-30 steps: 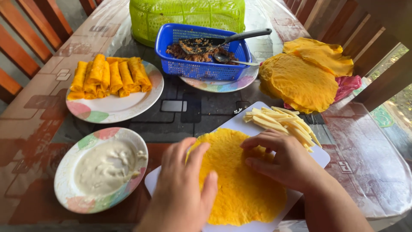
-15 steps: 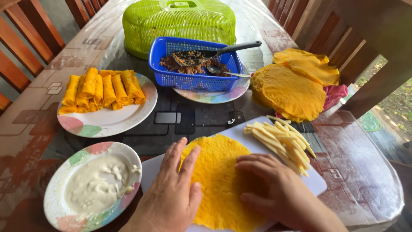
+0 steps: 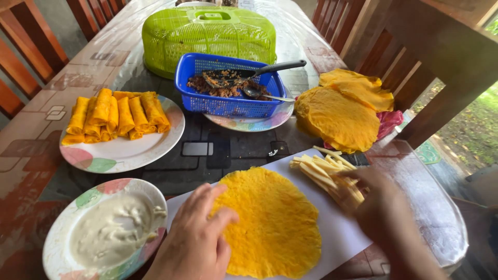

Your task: The person assembles spring rolls by placing a yellow wrapper on a cutting board, adding a spoonful of meat filling, and laying cheese sticks on top. They roll the wrapper tightly and seal the edge with a white paste before placing the finished roll on a plate. The process is repeated for multiple rolls.

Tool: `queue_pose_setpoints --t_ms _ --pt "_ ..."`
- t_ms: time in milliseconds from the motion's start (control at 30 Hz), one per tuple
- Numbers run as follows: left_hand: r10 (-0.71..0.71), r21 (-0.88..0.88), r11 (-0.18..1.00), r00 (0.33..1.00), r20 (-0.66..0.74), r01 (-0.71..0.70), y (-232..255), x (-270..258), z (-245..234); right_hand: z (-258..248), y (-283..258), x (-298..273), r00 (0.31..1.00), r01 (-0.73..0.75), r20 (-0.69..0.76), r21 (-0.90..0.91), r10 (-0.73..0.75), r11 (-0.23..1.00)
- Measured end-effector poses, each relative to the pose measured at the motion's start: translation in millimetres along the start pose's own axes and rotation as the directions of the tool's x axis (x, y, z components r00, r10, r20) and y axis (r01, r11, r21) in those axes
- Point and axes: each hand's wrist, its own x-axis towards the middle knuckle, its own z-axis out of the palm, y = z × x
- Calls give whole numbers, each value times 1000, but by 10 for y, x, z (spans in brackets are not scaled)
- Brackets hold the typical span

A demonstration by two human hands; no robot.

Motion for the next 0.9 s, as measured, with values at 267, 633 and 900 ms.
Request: queue_pose_setpoints --t_ms 267,633,900 --pt "191 -216 964 967 166 -153 -119 -77 113 13 853 885 911 -75 403 -46 87 996" --pt "183 -166 969 983 -16 -183 174 -70 302 -50 776 985 875 -139 464 -32 138 990" --pt "-8 -5 1000 998 -65 8 130 383 -349 -350 -110 1031 941 29 335 -183 35 983"
